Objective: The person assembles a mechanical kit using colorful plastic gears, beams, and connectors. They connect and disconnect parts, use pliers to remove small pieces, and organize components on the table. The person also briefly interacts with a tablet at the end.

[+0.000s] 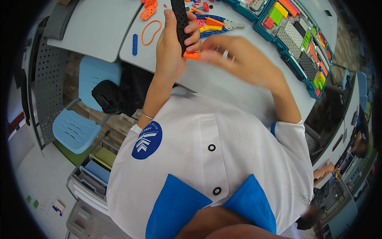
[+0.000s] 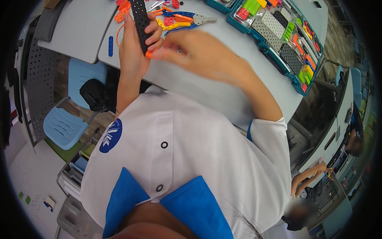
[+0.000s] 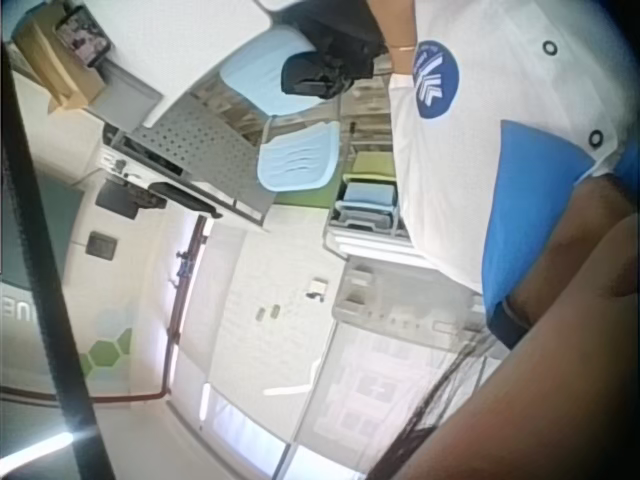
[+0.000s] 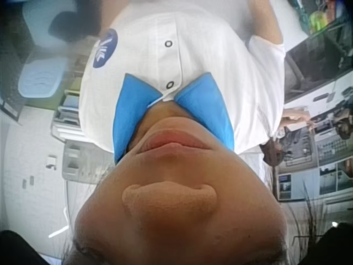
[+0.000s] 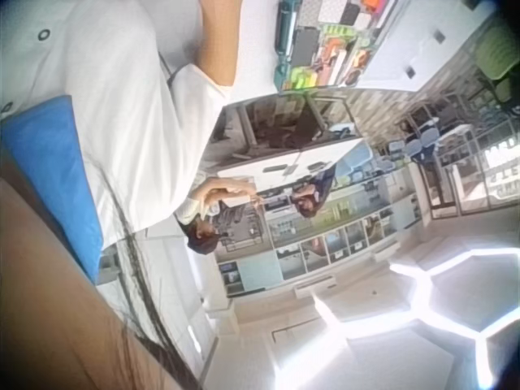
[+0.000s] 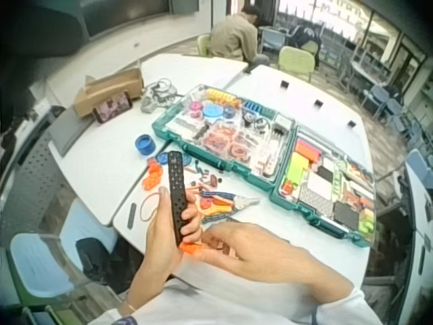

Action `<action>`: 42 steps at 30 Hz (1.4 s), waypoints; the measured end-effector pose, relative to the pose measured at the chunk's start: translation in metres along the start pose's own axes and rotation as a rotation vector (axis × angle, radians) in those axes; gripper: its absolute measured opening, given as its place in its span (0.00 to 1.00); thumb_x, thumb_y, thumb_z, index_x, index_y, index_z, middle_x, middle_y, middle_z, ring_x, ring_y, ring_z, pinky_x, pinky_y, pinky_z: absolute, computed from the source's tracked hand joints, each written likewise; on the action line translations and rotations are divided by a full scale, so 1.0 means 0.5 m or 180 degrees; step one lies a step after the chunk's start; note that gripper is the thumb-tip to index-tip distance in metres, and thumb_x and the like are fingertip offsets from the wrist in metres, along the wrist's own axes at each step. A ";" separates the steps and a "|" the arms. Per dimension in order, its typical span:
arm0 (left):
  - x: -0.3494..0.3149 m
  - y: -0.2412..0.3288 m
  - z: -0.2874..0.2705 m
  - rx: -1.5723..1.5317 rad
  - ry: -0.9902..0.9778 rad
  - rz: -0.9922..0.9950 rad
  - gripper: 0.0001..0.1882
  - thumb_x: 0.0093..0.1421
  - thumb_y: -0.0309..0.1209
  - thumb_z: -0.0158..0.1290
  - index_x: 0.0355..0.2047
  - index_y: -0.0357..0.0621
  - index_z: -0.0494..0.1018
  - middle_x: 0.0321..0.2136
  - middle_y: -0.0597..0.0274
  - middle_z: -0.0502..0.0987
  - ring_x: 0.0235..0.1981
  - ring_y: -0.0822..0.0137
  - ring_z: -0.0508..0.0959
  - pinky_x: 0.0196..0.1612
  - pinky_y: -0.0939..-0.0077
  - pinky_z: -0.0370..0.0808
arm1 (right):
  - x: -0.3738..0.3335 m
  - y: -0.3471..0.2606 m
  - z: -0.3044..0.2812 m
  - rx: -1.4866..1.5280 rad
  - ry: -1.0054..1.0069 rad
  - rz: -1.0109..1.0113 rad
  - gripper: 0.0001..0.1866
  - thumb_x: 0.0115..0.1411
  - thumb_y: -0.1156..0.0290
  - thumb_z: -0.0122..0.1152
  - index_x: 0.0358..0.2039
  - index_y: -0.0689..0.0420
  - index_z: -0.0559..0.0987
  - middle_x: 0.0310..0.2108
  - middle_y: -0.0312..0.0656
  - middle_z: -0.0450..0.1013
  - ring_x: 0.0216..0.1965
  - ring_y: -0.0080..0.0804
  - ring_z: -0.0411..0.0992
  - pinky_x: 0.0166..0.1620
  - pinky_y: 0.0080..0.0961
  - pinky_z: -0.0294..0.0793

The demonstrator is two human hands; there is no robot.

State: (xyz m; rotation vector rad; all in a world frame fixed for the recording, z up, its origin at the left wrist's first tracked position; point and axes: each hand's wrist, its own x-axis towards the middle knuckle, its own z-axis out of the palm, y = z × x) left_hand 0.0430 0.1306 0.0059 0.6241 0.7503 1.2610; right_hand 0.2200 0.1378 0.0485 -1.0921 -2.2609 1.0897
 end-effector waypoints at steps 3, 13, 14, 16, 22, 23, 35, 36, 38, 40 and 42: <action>0.000 -0.002 0.008 0.0323 0.0107 0.0261 0.27 0.72 0.55 0.35 0.39 0.41 0.64 0.24 0.72 0.59 0.20 0.81 0.58 0.21 0.87 0.56 | -0.019 -0.019 0.059 -0.0745 -0.0065 0.0009 0.17 0.64 0.58 0.56 0.43 0.59 0.76 0.29 0.49 0.78 0.29 0.48 0.76 0.34 0.39 0.74; 0.003 -0.019 0.014 0.1145 0.0431 0.1275 0.24 0.74 0.50 0.30 0.34 0.41 0.61 0.17 0.71 0.57 0.15 0.82 0.54 0.19 0.86 0.54 | 0.006 0.002 0.070 0.0082 -0.0055 0.0125 0.21 0.57 0.56 0.59 0.34 0.65 0.77 0.23 0.54 0.74 0.23 0.49 0.73 0.29 0.38 0.71; 0.002 -0.022 0.013 0.1196 0.0490 0.1409 0.24 0.74 0.50 0.30 0.34 0.41 0.61 0.17 0.71 0.57 0.15 0.82 0.54 0.19 0.86 0.54 | 0.004 0.000 0.074 0.0005 0.0003 0.0199 0.21 0.56 0.56 0.60 0.33 0.65 0.78 0.22 0.54 0.74 0.23 0.48 0.72 0.28 0.38 0.70; -0.001 -0.020 0.016 0.1306 0.0528 0.1623 0.24 0.74 0.50 0.31 0.34 0.41 0.61 0.17 0.71 0.57 0.15 0.82 0.54 0.19 0.86 0.54 | 0.001 0.001 0.080 -0.0090 0.0191 0.0059 0.22 0.56 0.55 0.60 0.32 0.66 0.78 0.20 0.53 0.73 0.21 0.47 0.72 0.28 0.37 0.70; 0.010 0.009 -0.007 0.0270 0.0206 0.0752 0.26 0.73 0.54 0.31 0.33 0.43 0.61 0.17 0.73 0.55 0.14 0.80 0.54 0.20 0.83 0.57 | -0.002 -0.012 0.036 0.0650 -0.0259 0.0403 0.20 0.55 0.57 0.61 0.28 0.66 0.76 0.18 0.51 0.70 0.19 0.45 0.69 0.27 0.35 0.68; 0.018 0.019 -0.032 0.0621 0.0590 0.1106 0.27 0.72 0.56 0.31 0.32 0.44 0.61 0.17 0.73 0.54 0.14 0.79 0.53 0.20 0.81 0.56 | -0.004 -0.011 0.025 0.0776 -0.0384 0.0489 0.19 0.55 0.58 0.61 0.27 0.65 0.75 0.18 0.50 0.70 0.19 0.45 0.68 0.27 0.35 0.67; 0.009 0.042 -0.082 0.0299 0.0632 0.0876 0.24 0.73 0.48 0.34 0.40 0.39 0.68 0.23 0.68 0.61 0.20 0.77 0.58 0.26 0.79 0.60 | -0.014 0.073 0.156 -0.2783 0.1026 -0.1147 0.20 0.51 0.56 0.68 0.39 0.55 0.76 0.41 0.36 0.68 0.45 0.32 0.65 0.48 0.31 0.63; 0.008 0.041 -0.082 0.0369 0.0658 0.0861 0.24 0.73 0.48 0.34 0.40 0.39 0.68 0.23 0.68 0.61 0.20 0.77 0.59 0.27 0.79 0.60 | -0.013 0.074 0.157 -0.2777 0.1053 -0.1010 0.20 0.51 0.56 0.68 0.39 0.56 0.76 0.41 0.36 0.68 0.45 0.32 0.65 0.49 0.32 0.63; 0.008 0.036 -0.083 0.0512 0.0703 0.0827 0.24 0.73 0.48 0.34 0.40 0.39 0.68 0.23 0.68 0.61 0.20 0.77 0.59 0.27 0.79 0.61 | -0.013 0.075 0.157 -0.2762 0.1110 -0.0728 0.21 0.52 0.56 0.68 0.40 0.56 0.77 0.40 0.36 0.67 0.44 0.32 0.65 0.49 0.33 0.62; 0.006 0.034 -0.079 0.0558 0.0713 0.0752 0.24 0.73 0.48 0.35 0.40 0.39 0.68 0.23 0.68 0.62 0.20 0.77 0.60 0.27 0.79 0.61 | -0.016 0.075 0.153 -0.2664 0.1122 -0.0652 0.21 0.52 0.55 0.67 0.41 0.55 0.77 0.41 0.35 0.67 0.44 0.32 0.65 0.50 0.34 0.61; 0.007 0.032 -0.077 0.0628 0.0683 0.0669 0.24 0.73 0.48 0.35 0.40 0.38 0.68 0.23 0.68 0.63 0.20 0.78 0.60 0.28 0.79 0.61 | -0.021 0.069 0.139 -0.2471 0.1171 -0.0609 0.22 0.53 0.55 0.68 0.42 0.55 0.78 0.41 0.35 0.67 0.44 0.33 0.65 0.50 0.34 0.61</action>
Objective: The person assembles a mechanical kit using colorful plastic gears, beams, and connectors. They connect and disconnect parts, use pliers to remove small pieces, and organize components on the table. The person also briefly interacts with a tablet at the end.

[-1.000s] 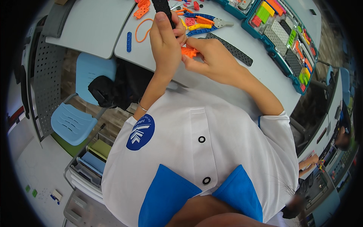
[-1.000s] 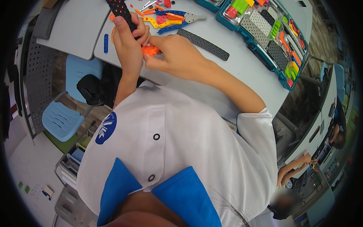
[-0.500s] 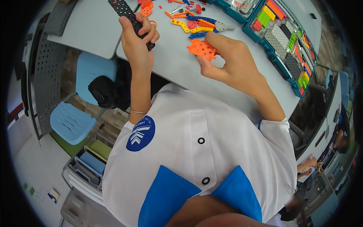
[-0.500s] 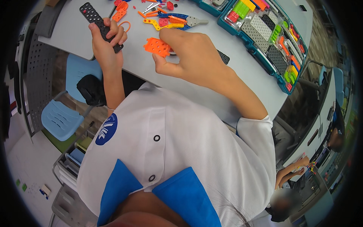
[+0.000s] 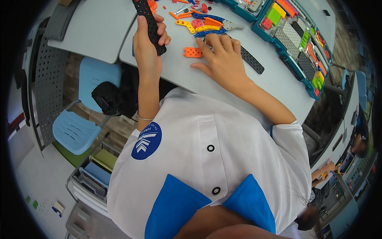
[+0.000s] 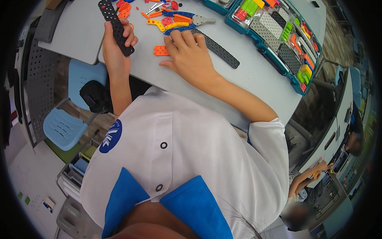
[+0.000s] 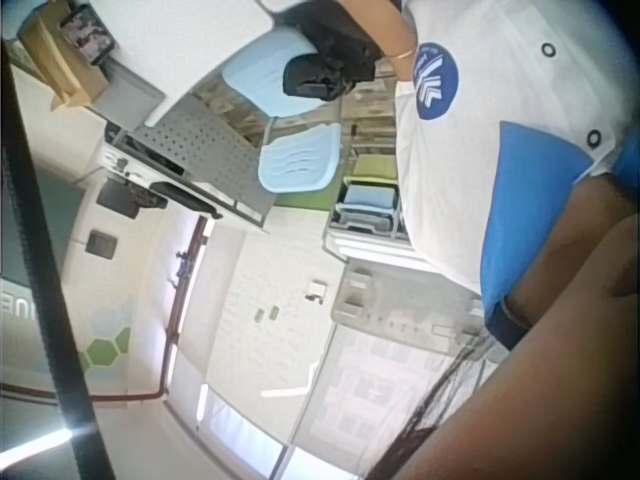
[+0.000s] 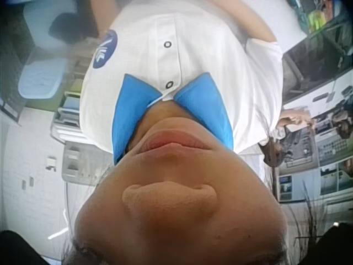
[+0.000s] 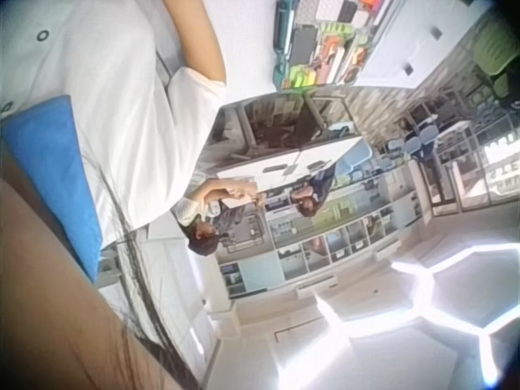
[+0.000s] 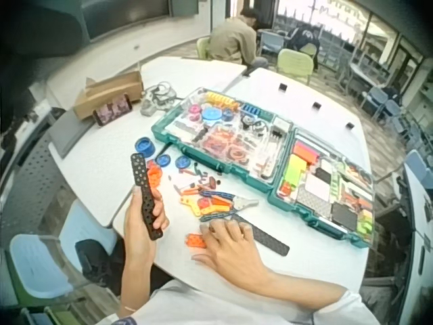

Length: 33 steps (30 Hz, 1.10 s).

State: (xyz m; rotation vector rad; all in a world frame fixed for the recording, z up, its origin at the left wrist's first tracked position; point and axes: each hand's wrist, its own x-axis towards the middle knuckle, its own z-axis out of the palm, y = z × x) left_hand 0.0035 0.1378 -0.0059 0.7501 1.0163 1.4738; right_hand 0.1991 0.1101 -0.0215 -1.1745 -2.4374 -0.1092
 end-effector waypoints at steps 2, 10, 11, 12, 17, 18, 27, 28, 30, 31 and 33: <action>-0.001 0.000 -0.003 0.0109 -0.0053 -0.0046 0.24 0.73 0.47 0.35 0.41 0.37 0.69 0.23 0.67 0.63 0.21 0.78 0.61 0.28 0.79 0.61 | 0.010 0.016 -0.036 0.0295 0.0100 0.0061 0.22 0.53 0.56 0.68 0.44 0.55 0.78 0.42 0.36 0.68 0.44 0.33 0.66 0.48 0.33 0.63; -0.013 -0.008 0.017 0.0395 -0.0632 -0.0510 0.25 0.73 0.42 0.34 0.52 0.31 0.69 0.24 0.67 0.68 0.17 0.81 0.60 0.22 0.83 0.60 | 0.054 0.163 -0.013 0.1012 -0.0294 0.0299 0.23 0.58 0.66 0.67 0.53 0.57 0.76 0.50 0.44 0.71 0.51 0.41 0.69 0.55 0.32 0.70; -0.014 -0.011 0.022 0.0402 -0.0704 -0.0566 0.25 0.72 0.41 0.34 0.53 0.31 0.69 0.24 0.67 0.69 0.17 0.82 0.60 0.22 0.84 0.60 | 0.055 0.165 -0.003 0.1134 -0.0401 0.0306 0.24 0.58 0.65 0.67 0.54 0.57 0.76 0.51 0.44 0.71 0.52 0.42 0.69 0.57 0.32 0.69; -0.016 -0.015 0.022 0.0549 -0.0712 -0.0553 0.24 0.72 0.41 0.34 0.52 0.31 0.70 0.23 0.67 0.69 0.17 0.82 0.61 0.21 0.85 0.60 | 0.056 0.169 0.007 0.0903 -0.0287 0.0180 0.25 0.57 0.64 0.67 0.54 0.58 0.75 0.49 0.43 0.70 0.50 0.41 0.70 0.55 0.31 0.71; -0.022 -0.015 0.021 0.0712 -0.0832 -0.0654 0.24 0.72 0.41 0.35 0.51 0.33 0.71 0.23 0.69 0.69 0.16 0.83 0.60 0.21 0.85 0.60 | 0.044 0.190 0.004 0.1130 -0.0815 0.0580 0.25 0.57 0.64 0.67 0.54 0.59 0.74 0.46 0.42 0.69 0.47 0.38 0.72 0.52 0.29 0.72; -0.022 -0.016 0.023 0.0721 -0.0832 -0.0667 0.24 0.72 0.41 0.35 0.51 0.33 0.71 0.23 0.69 0.68 0.16 0.83 0.60 0.21 0.85 0.60 | 0.041 0.193 0.005 0.1059 -0.0766 0.0500 0.25 0.58 0.65 0.67 0.54 0.59 0.74 0.45 0.42 0.69 0.47 0.38 0.72 0.52 0.29 0.72; -0.028 -0.015 0.022 0.0802 -0.0788 -0.0661 0.23 0.72 0.41 0.36 0.50 0.34 0.71 0.22 0.70 0.68 0.16 0.83 0.60 0.20 0.85 0.59 | 0.030 0.226 -0.087 0.1297 -0.1223 0.0670 0.21 0.63 0.66 0.60 0.54 0.62 0.71 0.43 0.45 0.68 0.44 0.43 0.72 0.49 0.32 0.71; -0.031 -0.011 0.023 0.0768 -0.0761 -0.0673 0.23 0.72 0.40 0.36 0.49 0.33 0.71 0.22 0.70 0.67 0.16 0.83 0.59 0.20 0.85 0.59 | 0.025 0.246 -0.103 0.1417 -0.1360 0.0669 0.19 0.66 0.66 0.57 0.54 0.61 0.70 0.45 0.43 0.71 0.41 0.36 0.73 0.46 0.31 0.71; -0.028 -0.008 0.030 0.0526 -0.0954 -0.0843 0.22 0.72 0.40 0.36 0.48 0.33 0.70 0.22 0.70 0.67 0.17 0.83 0.60 0.20 0.86 0.59 | 0.022 0.266 -0.160 0.2552 -0.1606 0.1182 0.17 0.67 0.67 0.55 0.54 0.60 0.71 0.46 0.41 0.74 0.38 0.30 0.72 0.45 0.30 0.71; -0.031 -0.006 0.035 0.0430 -0.1007 -0.0908 0.21 0.72 0.40 0.36 0.47 0.33 0.70 0.22 0.70 0.66 0.17 0.83 0.60 0.20 0.86 0.58 | 0.027 0.276 -0.179 0.3154 -0.1714 0.1393 0.16 0.68 0.67 0.54 0.54 0.59 0.71 0.46 0.40 0.75 0.36 0.26 0.72 0.45 0.30 0.71; -0.038 -0.003 0.051 0.0187 -0.1130 -0.1175 0.20 0.72 0.40 0.36 0.45 0.35 0.69 0.23 0.70 0.65 0.18 0.83 0.60 0.20 0.86 0.58 | 0.038 0.287 -0.185 0.4120 -0.1298 0.1041 0.26 0.63 0.61 0.59 0.57 0.59 0.67 0.43 0.38 0.72 0.35 0.20 0.70 0.42 0.22 0.69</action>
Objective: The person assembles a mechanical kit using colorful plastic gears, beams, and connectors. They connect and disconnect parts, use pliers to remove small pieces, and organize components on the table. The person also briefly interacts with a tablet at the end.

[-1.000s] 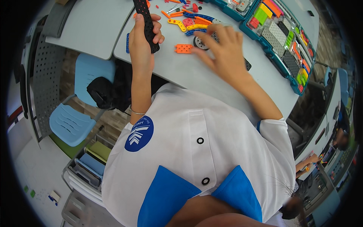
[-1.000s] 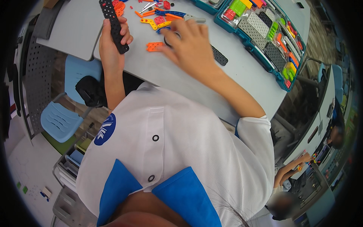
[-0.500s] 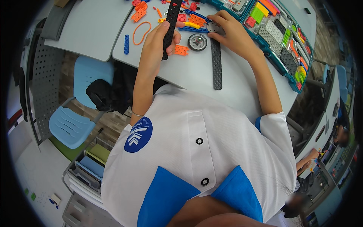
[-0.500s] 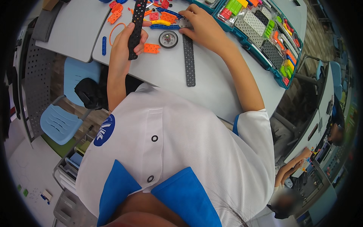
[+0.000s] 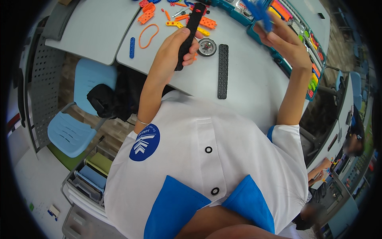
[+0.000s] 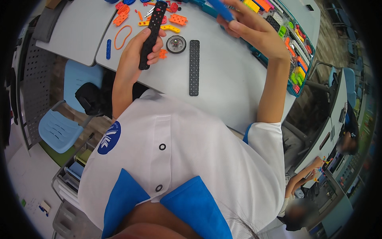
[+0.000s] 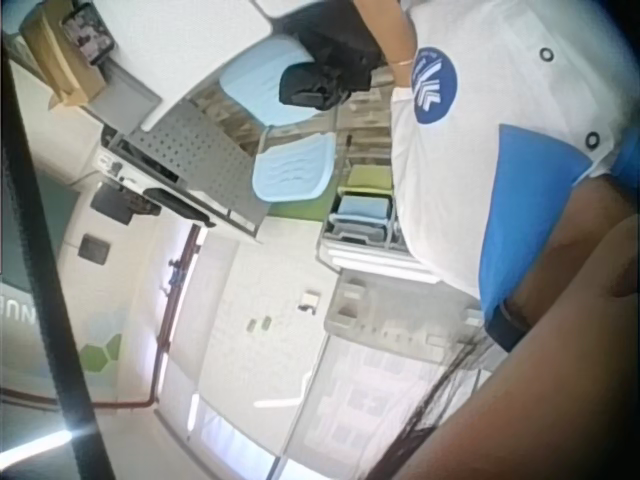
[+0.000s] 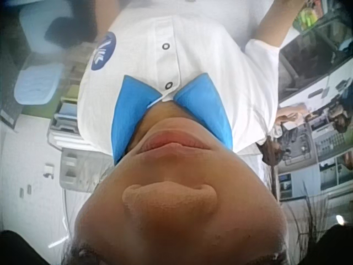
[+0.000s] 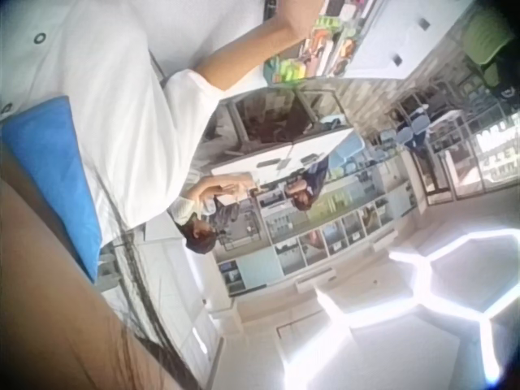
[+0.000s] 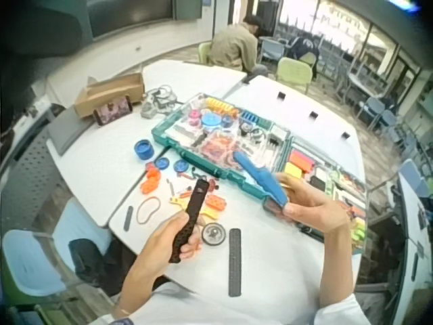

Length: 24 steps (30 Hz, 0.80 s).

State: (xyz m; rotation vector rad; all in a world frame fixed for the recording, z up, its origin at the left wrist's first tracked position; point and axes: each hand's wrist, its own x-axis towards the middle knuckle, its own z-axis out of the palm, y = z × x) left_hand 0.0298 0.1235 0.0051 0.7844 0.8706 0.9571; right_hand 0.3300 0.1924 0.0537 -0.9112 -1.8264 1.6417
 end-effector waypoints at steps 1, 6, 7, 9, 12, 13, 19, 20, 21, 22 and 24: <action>-0.001 0.000 0.009 -0.0136 -0.0099 -0.0107 0.19 0.72 0.40 0.36 0.45 0.35 0.68 0.23 0.70 0.65 0.19 0.83 0.60 0.20 0.87 0.58 | 0.011 0.011 0.001 0.0388 -0.0170 -0.0409 0.34 0.63 0.51 0.57 0.61 0.58 0.63 0.40 0.34 0.66 0.35 0.19 0.65 0.40 0.18 0.63; -0.002 -0.005 0.044 0.0097 -0.0381 -0.0287 0.17 0.72 0.40 0.37 0.42 0.38 0.68 0.23 0.71 0.64 0.20 0.83 0.59 0.20 0.89 0.57 | 0.043 0.032 0.034 0.0858 -0.0117 -0.1393 0.50 0.58 0.28 0.48 0.67 0.57 0.58 0.35 0.32 0.58 0.37 0.22 0.58 0.42 0.20 0.55; -0.003 -0.008 0.045 0.0121 -0.0378 -0.0286 0.17 0.72 0.40 0.37 0.42 0.38 0.68 0.23 0.71 0.64 0.19 0.84 0.59 0.20 0.89 0.56 | 0.038 0.010 0.047 0.0856 0.0340 -0.0879 0.49 0.58 0.32 0.54 0.65 0.60 0.60 0.39 0.38 0.66 0.42 0.27 0.65 0.47 0.23 0.63; -0.003 -0.011 0.044 0.0135 -0.0433 -0.0307 0.17 0.71 0.40 0.37 0.42 0.38 0.68 0.23 0.72 0.63 0.19 0.84 0.59 0.20 0.89 0.56 | 0.045 -0.027 0.138 -0.0221 0.1406 -0.1182 0.39 0.59 0.42 0.62 0.58 0.62 0.68 0.45 0.40 0.70 0.45 0.28 0.69 0.50 0.27 0.67; -0.005 -0.009 0.045 -0.0032 -0.0591 -0.0431 0.17 0.71 0.40 0.37 0.41 0.38 0.68 0.23 0.72 0.63 0.19 0.83 0.58 0.19 0.88 0.56 | 0.026 -0.022 0.099 -0.0438 0.1077 -0.1194 0.43 0.56 0.42 0.65 0.59 0.65 0.67 0.52 0.43 0.69 0.53 0.33 0.68 0.56 0.34 0.66; -0.007 -0.004 0.047 -0.0181 -0.0639 -0.0514 0.17 0.71 0.40 0.38 0.41 0.38 0.68 0.22 0.71 0.63 0.18 0.83 0.58 0.18 0.87 0.56 | 0.023 -0.021 0.106 -0.0468 0.1216 -0.1357 0.40 0.57 0.44 0.66 0.57 0.65 0.69 0.50 0.43 0.71 0.51 0.34 0.70 0.54 0.34 0.68; 0.004 -0.013 0.041 -0.1413 -0.1150 -0.1135 0.18 0.72 0.41 0.36 0.44 0.37 0.66 0.23 0.70 0.62 0.19 0.83 0.58 0.18 0.89 0.57 | 0.024 -0.004 0.084 -0.0516 0.1200 -0.1927 0.36 0.56 0.61 0.69 0.59 0.66 0.64 0.50 0.54 0.72 0.54 0.44 0.71 0.53 0.36 0.76; 0.005 -0.015 0.040 -0.1495 -0.1245 -0.1163 0.18 0.72 0.42 0.35 0.45 0.38 0.65 0.24 0.69 0.62 0.19 0.83 0.58 0.18 0.89 0.56 | 0.026 -0.007 0.087 -0.0563 0.1207 -0.2061 0.35 0.55 0.67 0.71 0.58 0.67 0.65 0.52 0.57 0.72 0.56 0.47 0.71 0.53 0.38 0.77; 0.004 -0.017 0.039 -0.1482 -0.1218 -0.1133 0.18 0.72 0.42 0.35 0.45 0.38 0.65 0.24 0.70 0.62 0.19 0.83 0.58 0.18 0.89 0.57 | 0.032 -0.007 0.090 -0.0780 0.1202 -0.2213 0.34 0.49 0.77 0.71 0.56 0.66 0.66 0.50 0.56 0.73 0.54 0.44 0.73 0.52 0.36 0.79; 0.003 -0.019 0.039 -0.1469 -0.1192 -0.1104 0.19 0.72 0.42 0.35 0.45 0.37 0.65 0.24 0.70 0.62 0.19 0.83 0.58 0.18 0.90 0.57 | 0.033 -0.011 0.098 -0.1011 0.1215 -0.2119 0.34 0.48 0.78 0.72 0.55 0.66 0.66 0.49 0.56 0.74 0.53 0.44 0.74 0.51 0.36 0.79; 0.002 -0.021 0.040 -0.1417 -0.1147 -0.1057 0.19 0.73 0.42 0.35 0.45 0.37 0.65 0.24 0.70 0.61 0.20 0.83 0.58 0.18 0.90 0.57 | 0.028 -0.022 0.113 -0.1481 0.1254 -0.1919 0.35 0.45 0.78 0.72 0.53 0.65 0.67 0.47 0.55 0.75 0.51 0.42 0.75 0.50 0.35 0.80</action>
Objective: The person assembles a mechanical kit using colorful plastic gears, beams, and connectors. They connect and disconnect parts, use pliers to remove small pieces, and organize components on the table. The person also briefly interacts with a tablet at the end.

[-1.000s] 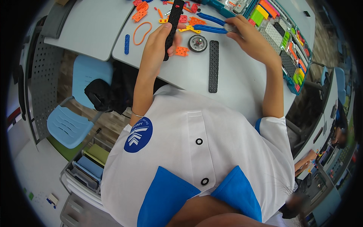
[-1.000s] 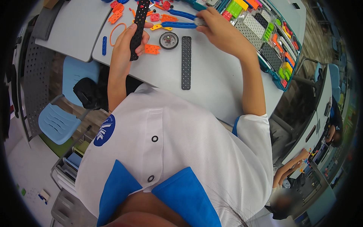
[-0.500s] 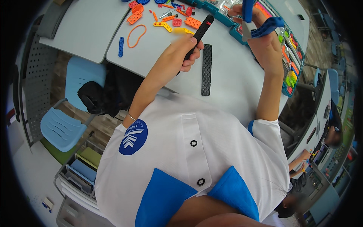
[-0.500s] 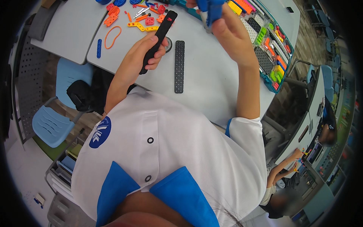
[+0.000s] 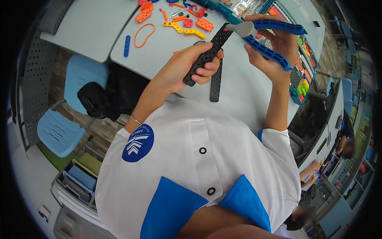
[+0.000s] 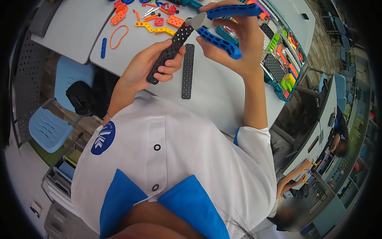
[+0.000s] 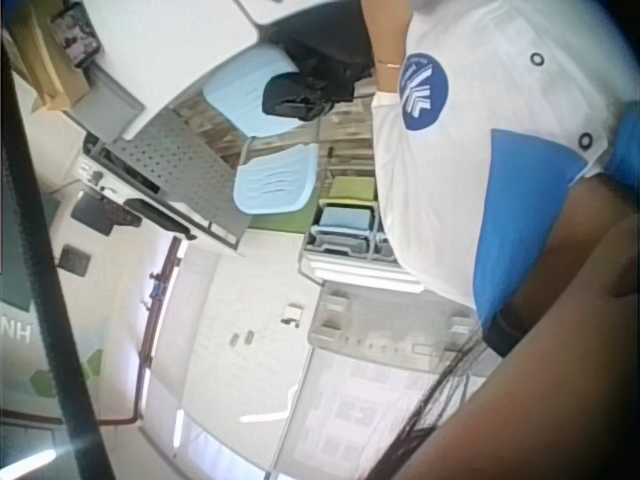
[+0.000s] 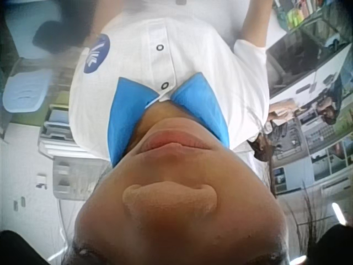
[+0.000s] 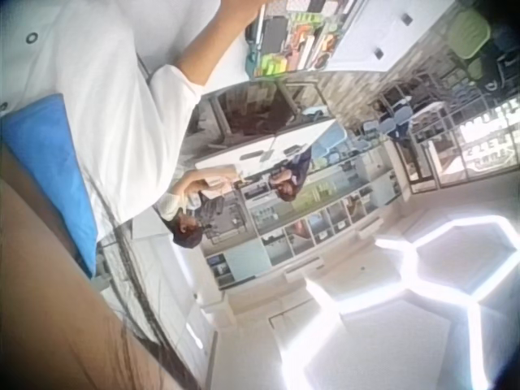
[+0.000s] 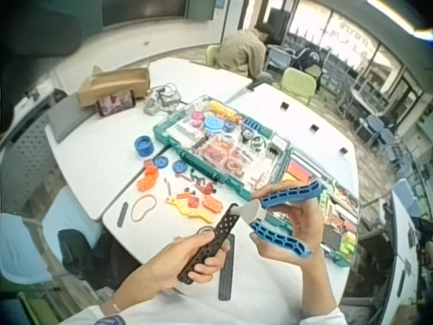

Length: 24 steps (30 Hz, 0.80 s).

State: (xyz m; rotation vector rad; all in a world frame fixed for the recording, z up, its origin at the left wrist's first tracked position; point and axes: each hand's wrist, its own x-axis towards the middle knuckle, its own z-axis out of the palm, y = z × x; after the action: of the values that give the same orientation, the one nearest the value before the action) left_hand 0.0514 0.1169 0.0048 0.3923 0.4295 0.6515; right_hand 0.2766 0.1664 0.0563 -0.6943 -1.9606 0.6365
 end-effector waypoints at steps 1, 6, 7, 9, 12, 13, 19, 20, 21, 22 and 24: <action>0.000 0.000 0.002 0.0037 0.0022 0.0017 0.19 0.73 0.42 0.35 0.45 0.37 0.65 0.24 0.70 0.61 0.20 0.83 0.58 0.18 0.90 0.57 | 0.003 0.001 -0.005 -0.0141 -0.0171 0.0070 0.35 0.43 0.80 0.72 0.52 0.64 0.67 0.46 0.55 0.76 0.49 0.42 0.77 0.48 0.34 0.81; -0.003 0.001 0.006 0.0142 0.0067 -0.0002 0.19 0.73 0.42 0.35 0.45 0.37 0.65 0.24 0.71 0.61 0.20 0.83 0.58 0.18 0.90 0.56 | -0.003 0.003 -0.001 0.0029 -0.0059 0.0076 0.35 0.42 0.80 0.73 0.52 0.64 0.68 0.45 0.54 0.76 0.47 0.39 0.77 0.45 0.30 0.81; -0.004 0.002 0.008 0.0156 0.0086 -0.0013 0.19 0.73 0.42 0.35 0.45 0.37 0.65 0.24 0.71 0.60 0.20 0.83 0.58 0.18 0.90 0.56 | -0.003 0.003 -0.001 0.0016 -0.0048 0.0050 0.35 0.42 0.80 0.73 0.52 0.63 0.68 0.45 0.54 0.76 0.46 0.38 0.78 0.45 0.29 0.81; -0.007 0.002 0.012 0.0211 0.0133 -0.0029 0.18 0.73 0.42 0.35 0.44 0.38 0.65 0.24 0.72 0.60 0.19 0.83 0.57 0.18 0.90 0.55 | 0.001 -0.004 0.002 -0.0042 -0.0068 0.0126 0.33 0.43 0.80 0.73 0.51 0.63 0.69 0.45 0.54 0.77 0.46 0.37 0.78 0.44 0.28 0.81; -0.011 0.001 0.023 0.0388 0.0262 0.0010 0.18 0.73 0.42 0.36 0.44 0.39 0.66 0.23 0.73 0.59 0.18 0.83 0.56 0.17 0.90 0.53 | -0.004 -0.005 -0.001 -0.0362 -0.0167 0.0061 0.32 0.45 0.80 0.73 0.51 0.65 0.70 0.44 0.54 0.77 0.45 0.36 0.78 0.44 0.27 0.81; -0.012 0.001 0.028 0.0481 0.0332 0.0058 0.18 0.73 0.42 0.36 0.43 0.39 0.66 0.23 0.74 0.58 0.18 0.83 0.55 0.17 0.89 0.53 | -0.006 -0.004 -0.002 -0.0507 -0.0212 0.0010 0.31 0.46 0.80 0.73 0.51 0.65 0.70 0.43 0.54 0.78 0.45 0.35 0.78 0.44 0.27 0.81; -0.010 -0.002 0.034 0.1107 0.0717 0.0372 0.17 0.73 0.43 0.39 0.39 0.41 0.67 0.22 0.75 0.59 0.18 0.83 0.55 0.17 0.87 0.51 | -0.010 0.013 0.008 -0.0051 0.0257 -0.0089 0.29 0.49 0.82 0.72 0.51 0.68 0.70 0.45 0.56 0.77 0.47 0.40 0.78 0.48 0.27 0.80; -0.011 0.000 0.039 0.1226 0.0777 0.0420 0.17 0.73 0.43 0.39 0.39 0.41 0.67 0.22 0.75 0.59 0.18 0.83 0.55 0.18 0.87 0.50 | -0.013 0.006 0.010 -0.0144 0.0296 -0.0112 0.29 0.49 0.82 0.72 0.51 0.68 0.71 0.45 0.56 0.77 0.48 0.41 0.78 0.49 0.27 0.80; -0.013 0.003 0.044 0.1262 0.0816 0.0421 0.17 0.73 0.42 0.39 0.38 0.41 0.67 0.21 0.75 0.59 0.18 0.83 0.55 0.18 0.87 0.51 | -0.015 -0.011 0.017 -0.0222 0.0335 -0.0142 0.28 0.50 0.82 0.72 0.51 0.68 0.71 0.45 0.57 0.77 0.48 0.42 0.78 0.49 0.28 0.79; -0.015 0.007 0.050 0.1297 0.0855 0.0424 0.17 0.73 0.42 0.39 0.38 0.41 0.67 0.21 0.75 0.59 0.18 0.83 0.55 0.18 0.87 0.52 | -0.015 -0.020 0.022 -0.0300 0.0374 -0.0172 0.28 0.50 0.82 0.72 0.51 0.68 0.71 0.46 0.57 0.77 0.48 0.43 0.77 0.50 0.29 0.79; -0.018 0.008 0.057 0.1418 0.0939 0.0497 0.17 0.74 0.42 0.38 0.38 0.41 0.67 0.21 0.75 0.60 0.18 0.83 0.55 0.18 0.86 0.53 | -0.015 -0.012 0.031 -0.0217 0.0626 -0.0366 0.31 0.46 0.82 0.74 0.51 0.70 0.70 0.44 0.52 0.78 0.39 0.30 0.79 0.44 0.22 0.81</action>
State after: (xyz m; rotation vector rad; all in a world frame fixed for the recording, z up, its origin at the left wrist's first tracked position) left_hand 0.0570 0.1080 0.0329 0.7621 0.8371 0.7687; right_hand 0.2649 0.1546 0.0490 -0.6550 -1.8312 0.4168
